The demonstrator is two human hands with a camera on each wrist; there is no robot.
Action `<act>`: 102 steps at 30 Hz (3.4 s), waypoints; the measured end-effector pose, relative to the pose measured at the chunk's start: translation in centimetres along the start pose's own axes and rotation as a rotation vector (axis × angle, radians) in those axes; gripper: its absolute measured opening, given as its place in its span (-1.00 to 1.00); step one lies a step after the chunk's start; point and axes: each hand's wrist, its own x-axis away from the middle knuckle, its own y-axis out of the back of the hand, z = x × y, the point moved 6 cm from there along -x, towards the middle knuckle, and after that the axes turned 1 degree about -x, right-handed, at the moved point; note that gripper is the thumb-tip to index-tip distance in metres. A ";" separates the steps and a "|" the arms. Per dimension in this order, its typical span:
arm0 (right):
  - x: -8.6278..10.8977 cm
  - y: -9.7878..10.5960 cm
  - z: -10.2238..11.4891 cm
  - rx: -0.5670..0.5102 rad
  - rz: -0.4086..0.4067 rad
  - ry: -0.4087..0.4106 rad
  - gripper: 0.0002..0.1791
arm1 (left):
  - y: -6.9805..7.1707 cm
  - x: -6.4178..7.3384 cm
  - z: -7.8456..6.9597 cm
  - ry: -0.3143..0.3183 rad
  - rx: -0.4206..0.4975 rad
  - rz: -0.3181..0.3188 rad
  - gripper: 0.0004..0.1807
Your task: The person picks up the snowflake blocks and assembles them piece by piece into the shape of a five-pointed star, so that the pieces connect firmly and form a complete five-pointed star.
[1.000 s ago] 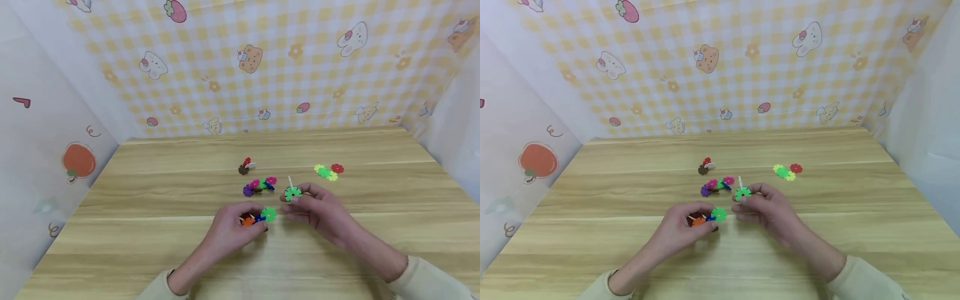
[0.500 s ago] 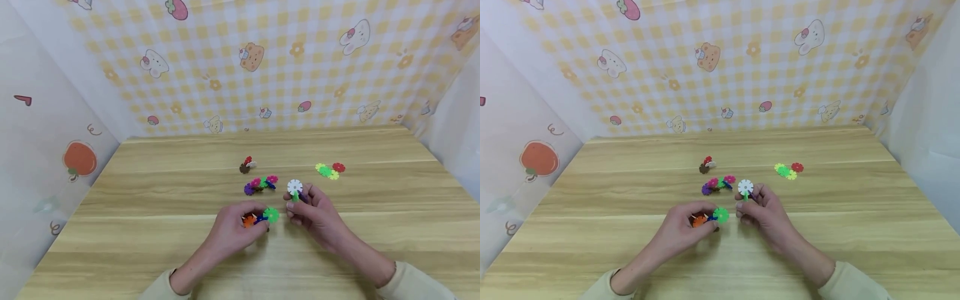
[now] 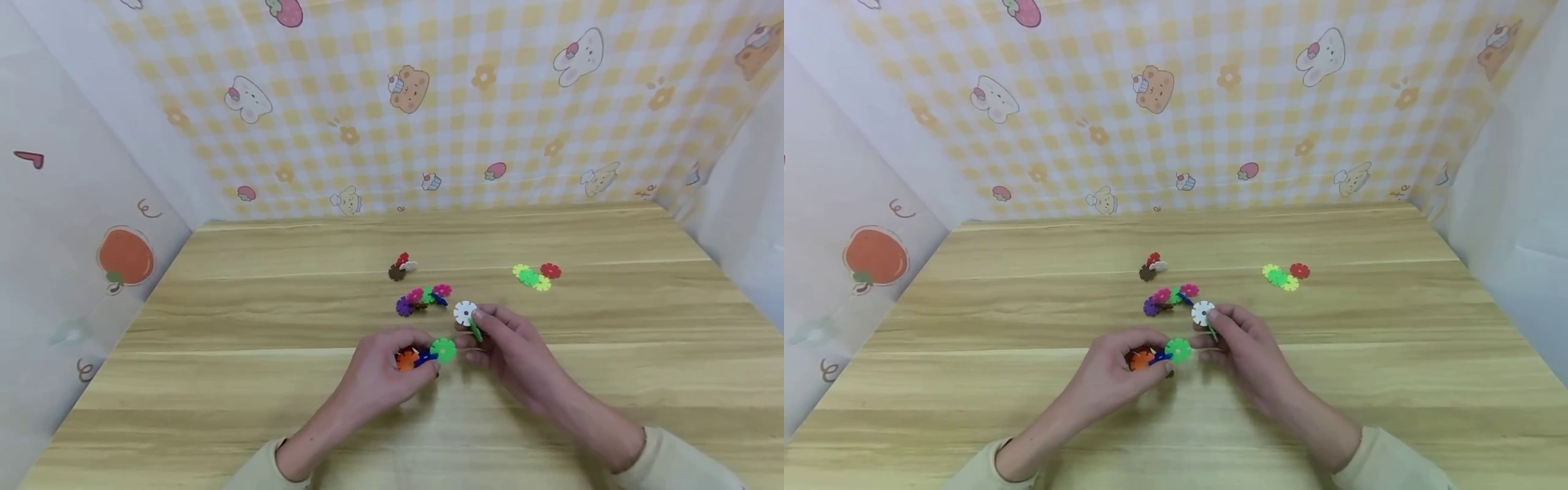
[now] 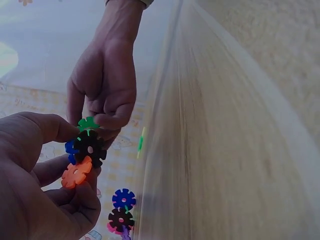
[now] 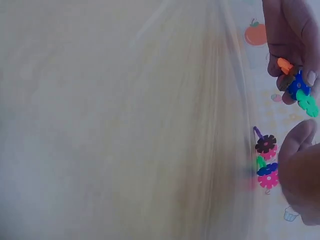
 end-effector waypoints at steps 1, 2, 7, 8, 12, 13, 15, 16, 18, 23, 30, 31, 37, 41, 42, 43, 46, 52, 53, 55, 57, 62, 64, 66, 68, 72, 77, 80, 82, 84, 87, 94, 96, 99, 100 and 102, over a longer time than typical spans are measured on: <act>0.1 0.1 0.0 0.016 -0.032 -0.001 -0.75 | 0.0 0.0 0.0 0.003 0.001 0.002 -0.83; 0.2 0.1 0.0 0.031 -0.060 0.004 -0.75 | 0.0 0.0 0.0 0.007 0.002 0.002 -0.84; 0.5 0.1 0.4 0.002 -0.093 0.017 -0.82 | 0.3 0.1 0.0 0.022 0.019 -0.013 -0.84; 0.5 0.0 0.4 -0.021 -0.074 0.019 -0.82 | 0.4 0.2 0.0 0.019 0.023 -0.019 -0.84; 0.6 -0.4 0.6 -0.098 0.006 0.020 -0.75 | 0.6 0.2 -0.2 -0.007 0.024 -0.034 -0.84; 0.6 -0.6 0.7 -0.108 0.021 0.023 -0.72 | 0.7 0.2 -0.2 -0.011 0.022 -0.037 -0.84; 0.6 -0.8 0.7 -0.118 0.040 0.034 -0.64 | 0.8 0.3 -0.2 -0.020 0.016 -0.044 -0.83; 0.6 -0.9 0.7 -0.113 0.050 0.042 -0.60 | 0.8 0.3 -0.2 -0.019 0.015 -0.046 -0.83; 0.5 -1.1 0.7 -0.101 0.070 0.064 -0.57 | 0.8 0.4 -0.1 -0.020 0.009 -0.051 -0.82; 0.5 -1.4 0.5 -0.096 0.111 0.130 -0.70 | 0.8 0.4 -0.1 -0.032 -0.002 -0.063 -0.81; 0.5 -1.6 0.3 -0.135 0.131 0.186 -0.77 | 0.7 0.3 -0.5 -0.110 -0.034 -0.105 -0.78; 0.6 -1.6 0.3 -0.134 0.133 0.196 -0.78 | 0.6 0.3 -0.6 -0.118 -0.039 -0.112 -0.78; 1.0 -1.4 0.1 -0.107 0.124 0.221 -0.81 | 0.7 0.4 -0.8 -0.123 -0.051 -0.160 -0.78; 1.1 -1.0 0.2 -0.112 0.105 0.237 -0.80 | 0.9 0.5 -0.8 -0.115 -0.036 -0.182 -0.78; 1.1 -0.9 0.2 -0.117 0.104 0.241 -0.80 | 0.9 0.5 -0.9 -0.116 -0.034 -0.185 -0.78; 1.0 -0.8 0.2 -0.118 0.105 0.244 -0.80 | 0.9 0.4 -0.9 -0.119 -0.035 -0.187 -0.78; 1.0 -0.7 0.2 -0.110 0.122 0.242 -0.78 | 0.9 0.4 -1.1 -0.136 -0.042 -0.186 -0.78; 0.9 -1.0 0.0 -0.029 0.146 0.254 -0.70 | 0.7 0.3 -1.5 -0.187 -0.083 -0.192 -0.79; 1.0 -1.0 -0.1 -0.016 0.141 0.255 -0.70 | 0.7 0.3 -1.6 -0.191 -0.089 -0.197 -0.78; 1.0 -1.0 -0.1 0.013 0.120 0.253 -0.72 | 0.7 0.3 -1.6 -0.195 -0.095 -0.205 -0.77; 1.1 -0.9 -0.1 0.042 0.094 0.256 -0.71 | 0.7 0.3 -1.6 -0.189 -0.087 -0.213 -0.77; 1.3 -0.9 0.2 0.084 0.060 0.269 -0.68 | 0.6 0.1 -1.6 -0.190 -0.067 -0.226 -0.79; 1.4 -1.1 0.2 0.097 0.064 0.273 -0.68 | 0.6 0.1 -1.6 -0.188 -0.048 -0.227 -0.80; 1.4 -1.3 0.3 0.117 0.069 0.281 -0.67 | 0.6 0.2 -1.6 -0.197 -0.027 -0.231 -0.79; 1.5 -1.3 0.4 0.139 0.061 0.292 -0.67 | 0.5 0.2 -1.7 -0.217 -0.006 -0.232 -0.79; 1.8 -1.1 0.8 0.183 0.047 0.309 -0.68 | 0.5 0.4 -2.2 -0.270 0.008 -0.235 -0.79; 1.9 -1.0 1.1 0.193 0.073 0.305 -0.67 | 0.4 0.3 -2.4 -0.310 0.029 -0.222 -0.79; 2.0 -1.1 1.2 0.175 0.117 0.328 -0.66 | 0.4 0.4 -2.4 -0.328 0.040 -0.218 -0.80; 2.0 -1.2 1.1 0.153 0.151 0.344 -0.65 | 0.4 0.3 -2.4 -0.339 0.047 -0.219 -0.80; 2.0 -1.3 1.0 0.140 0.164 0.346 -0.64 | 0.4 0.3 -2.3 -0.348 0.053 -0.222 -0.80; 2.0 -1.3 0.8 0.157 0.152 0.338 -0.65 | 0.4 0.3 -2.3 -0.346 0.064 -0.214 -0.80; 1.9 -1.0 0.5 0.326 0.089 0.291 -0.65 | 0.1 0.5 -1.7 -0.237 0.045 -0.137 -0.80; 2.0 -1.0 0.2 0.359 0.089 0.275 -0.65 | 0.0 0.8 -1.6 -0.237 0.021 -0.117 -0.77; 2.2 -1.1 -0.4 0.368 0.102 0.228 -0.66 | -0.1 1.1 -1.6 -0.269 -0.009 -0.101 -0.70; 2.3 -1.2 -0.6 0.365 0.106 0.212 -0.65 | -0.2 1.2 -1.7 -0.275 -0.016 -0.098 -0.69; 2.5 -1.2 -0.9 0.347 0.107 0.177 -0.63 | -0.2 1.4 -1.7 -0.277 -0.037 -0.094 -0.67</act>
